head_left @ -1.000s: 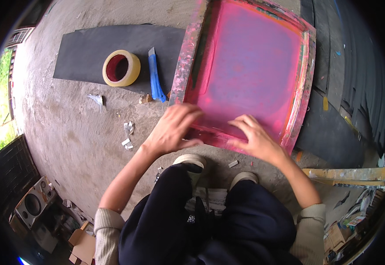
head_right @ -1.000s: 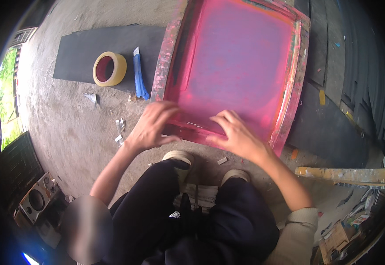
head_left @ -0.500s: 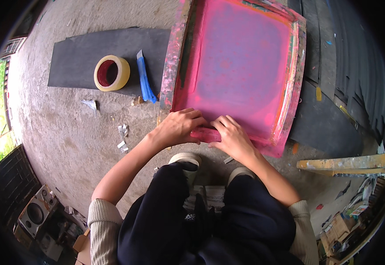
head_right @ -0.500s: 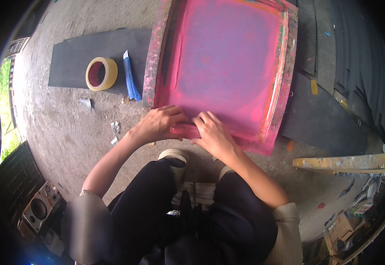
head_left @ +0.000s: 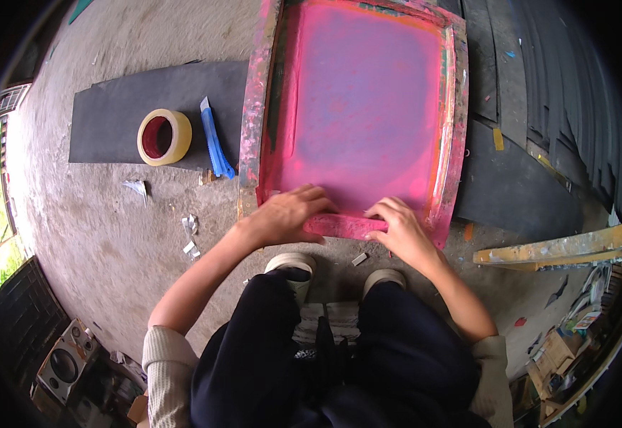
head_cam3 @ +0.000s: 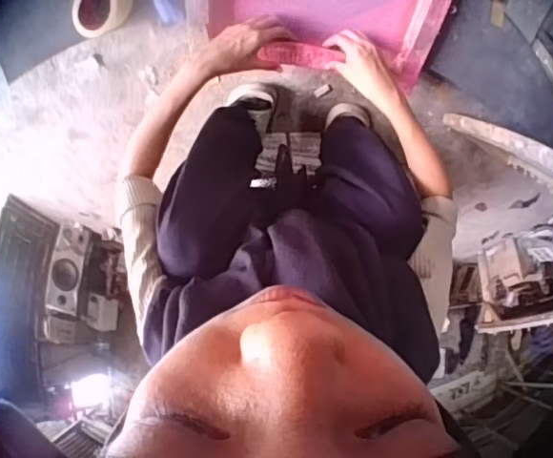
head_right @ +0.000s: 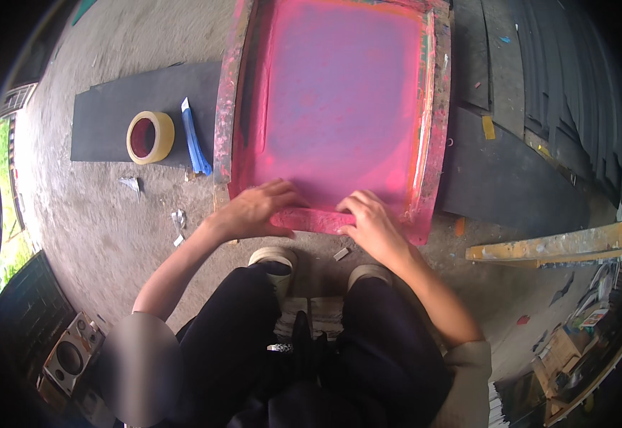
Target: The person sits on the floor and repeatedly applies strips of masking tape to the edges of a pink rectangular frame. They use a blue utility knife to cut the tape and press it down with their fingers, working on different sides of the frame throughout the clip.
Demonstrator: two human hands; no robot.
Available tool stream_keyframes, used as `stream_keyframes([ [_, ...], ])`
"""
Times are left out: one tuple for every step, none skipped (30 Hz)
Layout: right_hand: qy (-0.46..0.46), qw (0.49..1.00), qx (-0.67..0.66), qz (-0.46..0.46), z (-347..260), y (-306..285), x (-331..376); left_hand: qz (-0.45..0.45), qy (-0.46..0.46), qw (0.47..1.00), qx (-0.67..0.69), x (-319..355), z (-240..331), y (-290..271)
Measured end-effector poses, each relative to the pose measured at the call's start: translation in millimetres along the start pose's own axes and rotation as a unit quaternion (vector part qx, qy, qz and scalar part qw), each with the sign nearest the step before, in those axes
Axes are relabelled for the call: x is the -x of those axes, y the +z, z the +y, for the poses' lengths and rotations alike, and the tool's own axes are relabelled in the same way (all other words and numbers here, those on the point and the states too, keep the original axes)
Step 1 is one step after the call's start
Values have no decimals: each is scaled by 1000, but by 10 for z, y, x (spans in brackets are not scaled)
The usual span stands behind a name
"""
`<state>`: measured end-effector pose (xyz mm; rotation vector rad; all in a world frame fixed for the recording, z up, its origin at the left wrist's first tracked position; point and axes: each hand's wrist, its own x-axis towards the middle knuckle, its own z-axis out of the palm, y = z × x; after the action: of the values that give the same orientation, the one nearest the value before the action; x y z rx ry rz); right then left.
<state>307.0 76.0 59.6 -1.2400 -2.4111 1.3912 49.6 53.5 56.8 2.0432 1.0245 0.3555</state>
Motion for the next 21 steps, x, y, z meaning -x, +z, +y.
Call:
stream_keyframes([
  [-41,999,-16,12,-15,32,-29,-3,-14,1000,10,-68,10,76],
  [-19,1000,-17,-7,-45,32,-41,-6,-29,999,21,-164,52,156],
  [-16,1000,-18,-4,-38,48,-44,-9,-43,999,33,-215,77,197],
  [-14,1000,-18,-1,-17,76,-43,-11,-54,996,72,-223,60,183],
  [-11,1000,-18,4,0,79,-37,-2,-62,995,79,-225,63,188],
  [-12,1000,-4,13,-4,68,-18,7,-70,994,85,-215,70,204],
  [-13,1000,11,21,-9,58,6,16,-78,993,92,-209,78,213],
  [-13,999,25,29,-21,49,30,10,-86,992,92,-207,91,202],
  [4,999,32,33,-2,19,72,5,-95,991,91,-207,103,191],
  [20,998,39,36,46,-32,137,-1,-103,991,91,-209,107,176],
  [35,998,47,39,101,-85,203,-8,-107,989,98,-207,95,163],
  [29,997,47,61,133,-136,273,-14,-111,988,105,-206,68,144],
  [46,995,66,58,153,-179,320,-21,-115,987,112,-211,41,123],
  [64,993,84,55,144,-230,349,-43,-130,982,128,-234,54,45],
  [81,990,101,51,122,-281,369,-30,-99,987,125,-255,17,33],
  [118,989,89,14,78,-330,379,-17,-68,990,123,-282,-26,25],
  [92,992,77,33,79,-310,402,-5,-38,992,122,-327,-27,6],
  [66,994,65,51,86,-277,433,-19,-48,988,145,-378,-16,-5],
  [40,995,53,69,97,-249,447,-28,-47,988,142,-429,27,12],
  [42,997,32,57,100,-218,446,-38,-46,988,139,-486,89,45],
  [31,997,45,53,89,-194,435,-49,-45,988,136,-513,129,77],
])
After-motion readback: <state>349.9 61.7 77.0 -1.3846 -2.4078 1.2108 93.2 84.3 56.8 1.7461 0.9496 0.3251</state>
